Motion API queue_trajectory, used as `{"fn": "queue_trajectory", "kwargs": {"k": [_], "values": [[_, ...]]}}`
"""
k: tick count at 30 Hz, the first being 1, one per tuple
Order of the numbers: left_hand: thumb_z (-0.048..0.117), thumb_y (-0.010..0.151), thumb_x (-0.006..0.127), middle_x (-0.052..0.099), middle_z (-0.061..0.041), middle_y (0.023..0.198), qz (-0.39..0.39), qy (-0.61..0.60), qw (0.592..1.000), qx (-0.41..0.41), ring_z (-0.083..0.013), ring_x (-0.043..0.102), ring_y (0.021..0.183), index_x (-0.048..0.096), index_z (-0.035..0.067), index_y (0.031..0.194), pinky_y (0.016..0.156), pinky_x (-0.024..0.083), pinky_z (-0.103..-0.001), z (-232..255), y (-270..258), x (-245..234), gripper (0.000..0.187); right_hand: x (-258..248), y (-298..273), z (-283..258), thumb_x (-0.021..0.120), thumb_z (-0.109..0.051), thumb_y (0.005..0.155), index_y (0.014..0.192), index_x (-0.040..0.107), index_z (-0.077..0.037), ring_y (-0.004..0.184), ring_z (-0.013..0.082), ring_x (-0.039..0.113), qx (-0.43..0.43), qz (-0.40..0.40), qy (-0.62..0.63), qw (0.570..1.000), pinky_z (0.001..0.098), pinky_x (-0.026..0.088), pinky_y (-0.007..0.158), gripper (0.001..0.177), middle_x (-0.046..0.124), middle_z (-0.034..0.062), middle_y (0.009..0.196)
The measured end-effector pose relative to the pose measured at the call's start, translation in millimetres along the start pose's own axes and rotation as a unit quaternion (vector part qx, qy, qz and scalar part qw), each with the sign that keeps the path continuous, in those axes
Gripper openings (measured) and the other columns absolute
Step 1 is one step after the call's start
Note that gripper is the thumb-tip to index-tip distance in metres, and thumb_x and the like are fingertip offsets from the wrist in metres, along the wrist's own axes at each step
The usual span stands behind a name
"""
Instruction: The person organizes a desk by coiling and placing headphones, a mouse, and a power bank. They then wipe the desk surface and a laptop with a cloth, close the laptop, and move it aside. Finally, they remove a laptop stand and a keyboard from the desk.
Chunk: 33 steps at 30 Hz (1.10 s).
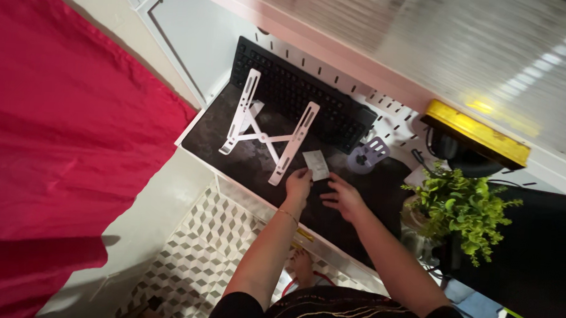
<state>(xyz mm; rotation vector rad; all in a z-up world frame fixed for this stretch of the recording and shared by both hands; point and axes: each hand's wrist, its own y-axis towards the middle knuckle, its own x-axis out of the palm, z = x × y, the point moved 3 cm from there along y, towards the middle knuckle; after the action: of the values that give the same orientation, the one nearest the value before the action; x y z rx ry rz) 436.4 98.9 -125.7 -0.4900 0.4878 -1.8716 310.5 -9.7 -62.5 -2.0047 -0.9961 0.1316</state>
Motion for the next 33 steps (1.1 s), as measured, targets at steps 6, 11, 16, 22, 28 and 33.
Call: {"fn": "queue_trajectory", "kwargs": {"k": [6,11,16,22,28,33], "values": [[0.017,0.09,0.075,0.07,-0.006,0.083,0.026,0.02,0.999,0.007,-0.0139,0.061,0.066,0.074,0.001,0.108,0.059,0.05,-0.028,-10.8,-12.6,7.7,0.025,-16.8,-11.8,12.1,0.058,-0.02,0.096,0.153,0.047,-0.017,0.106,0.0323,0.067,-0.002,0.005,0.006,1.0,0.0489,0.056,0.091,0.059,0.053,0.007,0.146],[0.016,0.091,0.075,0.067,-0.004,0.082,0.016,-0.026,1.0,-0.007,-0.0111,0.059,0.065,0.075,0.002,0.109,0.058,0.048,-0.025,-23.0,-34.4,0.7,0.023,-48.0,-23.2,27.6,0.058,-0.019,0.095,0.146,0.053,-0.011,0.105,0.031,0.069,-0.024,0.018,0.018,0.999,0.0463,0.058,0.089,0.051,0.058,0.0088,0.141],[0.017,0.091,0.076,0.067,-0.002,0.081,-0.033,-0.049,0.998,-0.018,-0.0099,0.058,0.064,0.074,0.001,0.111,0.056,0.044,-0.023,-35.5,-78.7,-14.4,0.025,-67.3,-52.6,40.0,0.06,-0.022,0.096,0.133,0.06,-0.007,0.1,0.028,0.071,-0.039,-0.017,0.022,0.999,0.0439,0.058,0.085,0.04,0.07,0.0115,0.12],[0.021,0.091,0.076,0.065,-0.002,0.081,-0.094,-0.043,0.993,-0.061,-0.0093,0.057,0.067,0.075,0.004,0.111,0.056,0.04,-0.023,-36.5,-155.1,-21.2,0.027,-76.6,-90.2,55.5,0.067,-0.023,0.097,0.117,0.066,-0.008,0.098,0.0216,0.068,-0.03,-0.004,-0.018,0.999,0.0406,0.057,0.082,0.025,0.07,0.0081,0.107],[0.022,0.092,0.076,0.073,-0.002,0.093,-0.131,-0.007,0.991,-0.028,-0.0087,0.062,0.08,0.075,-0.001,0.113,0.072,0.048,-0.024,-29.2,-223.8,-6.1,0.031,-90.7,-134.7,70.9,0.067,-0.017,0.095,0.106,0.069,-0.007,0.102,0.0157,0.068,-0.083,-0.062,-0.032,0.994,0.035,0.055,0.087,0.014,0.072,0.0043,0.106],[0.019,0.093,0.073,0.077,-0.008,0.099,-0.158,-0.035,0.987,0.01,-0.013,0.069,0.087,0.074,-0.005,0.109,0.079,0.054,-0.026,-20.8,-265.7,11.7,0.029,-105.0,-173.5,83.6,0.068,-0.014,0.095,0.107,0.07,-0.004,0.098,0.0168,0.069,-0.113,-0.086,-0.01,0.99,0.034,0.055,0.084,0.016,0.073,0.006,0.104]]}}
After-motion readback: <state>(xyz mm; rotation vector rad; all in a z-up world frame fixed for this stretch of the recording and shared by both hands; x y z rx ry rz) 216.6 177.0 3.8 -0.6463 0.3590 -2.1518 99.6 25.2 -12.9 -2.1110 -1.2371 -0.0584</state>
